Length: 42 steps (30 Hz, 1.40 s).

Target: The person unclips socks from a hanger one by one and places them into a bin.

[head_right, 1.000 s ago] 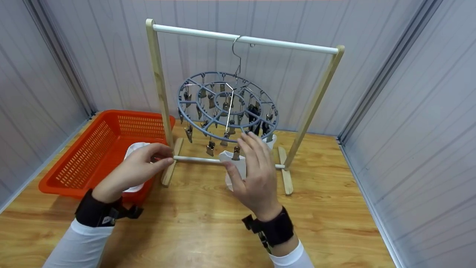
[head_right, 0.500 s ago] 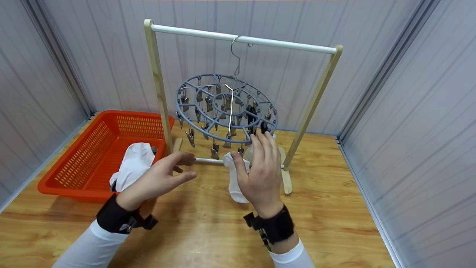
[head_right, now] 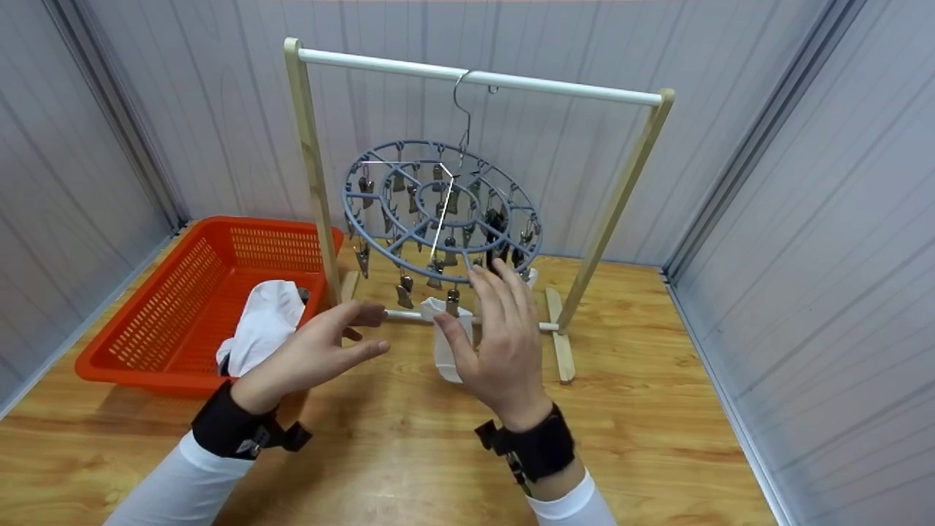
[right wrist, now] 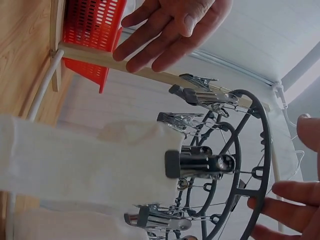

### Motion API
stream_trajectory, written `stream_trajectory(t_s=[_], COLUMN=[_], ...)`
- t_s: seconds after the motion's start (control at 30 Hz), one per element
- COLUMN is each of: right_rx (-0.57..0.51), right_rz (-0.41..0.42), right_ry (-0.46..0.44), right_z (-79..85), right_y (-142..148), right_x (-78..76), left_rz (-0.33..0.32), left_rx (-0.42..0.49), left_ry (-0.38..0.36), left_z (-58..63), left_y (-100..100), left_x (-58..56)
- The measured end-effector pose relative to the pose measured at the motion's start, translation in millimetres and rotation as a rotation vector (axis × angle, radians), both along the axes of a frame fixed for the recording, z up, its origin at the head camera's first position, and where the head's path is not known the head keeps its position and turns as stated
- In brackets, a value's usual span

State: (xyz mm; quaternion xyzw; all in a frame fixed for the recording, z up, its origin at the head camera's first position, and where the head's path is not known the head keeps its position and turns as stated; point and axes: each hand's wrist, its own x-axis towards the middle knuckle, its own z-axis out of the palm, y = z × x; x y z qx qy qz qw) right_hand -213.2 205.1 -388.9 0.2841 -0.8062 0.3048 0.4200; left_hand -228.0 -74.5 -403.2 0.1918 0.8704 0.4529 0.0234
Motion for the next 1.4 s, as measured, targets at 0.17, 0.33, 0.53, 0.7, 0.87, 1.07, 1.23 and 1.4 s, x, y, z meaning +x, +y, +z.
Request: stream_trajectory(t_s=[0.17,0.33,0.53,0.7,0.87,1.07,1.23,1.4], right_rx=[0.043,0.098,0.15,0.177,0.182,0.167,0.168,0.139], right_rz=[0.073,0.145,0.186,0.214,0.249,0.259,0.259,0.257], right_ry=[-0.016,-0.045,-0.06,-0.017,-0.001,-0.028,-0.016,0.007], right_z=[0.3,1.9,2.1,1.8,1.6,0.6,1.9,4.1], right_y=[-1,-4,-7,-7,-6,-4,-5,-7], right_x=[2.8,5.3,7.6,6.6,6.0,5.7,6.3,7.2], left_rz=[0.0,-0.002,-0.047,-0.052,-0.031,-0.013,-0.01,-0.007], left_rx=[0.02,0.117,0.261,0.283,0.269,0.311,0.366,0.364], left_ry=[0.005,0.003,0.009,0.012,0.012,0.029,0.036,0.075], left_z=[-2.1,-9.9,-25.0,-28.9,-31.3,-33.5,-33.6,-32.8], left_y=[2,5,13,18,21,23,27,28], left_x=[-2.2,-7.1,-12.6,-11.3,-10.5,-10.9,-11.9,-11.6])
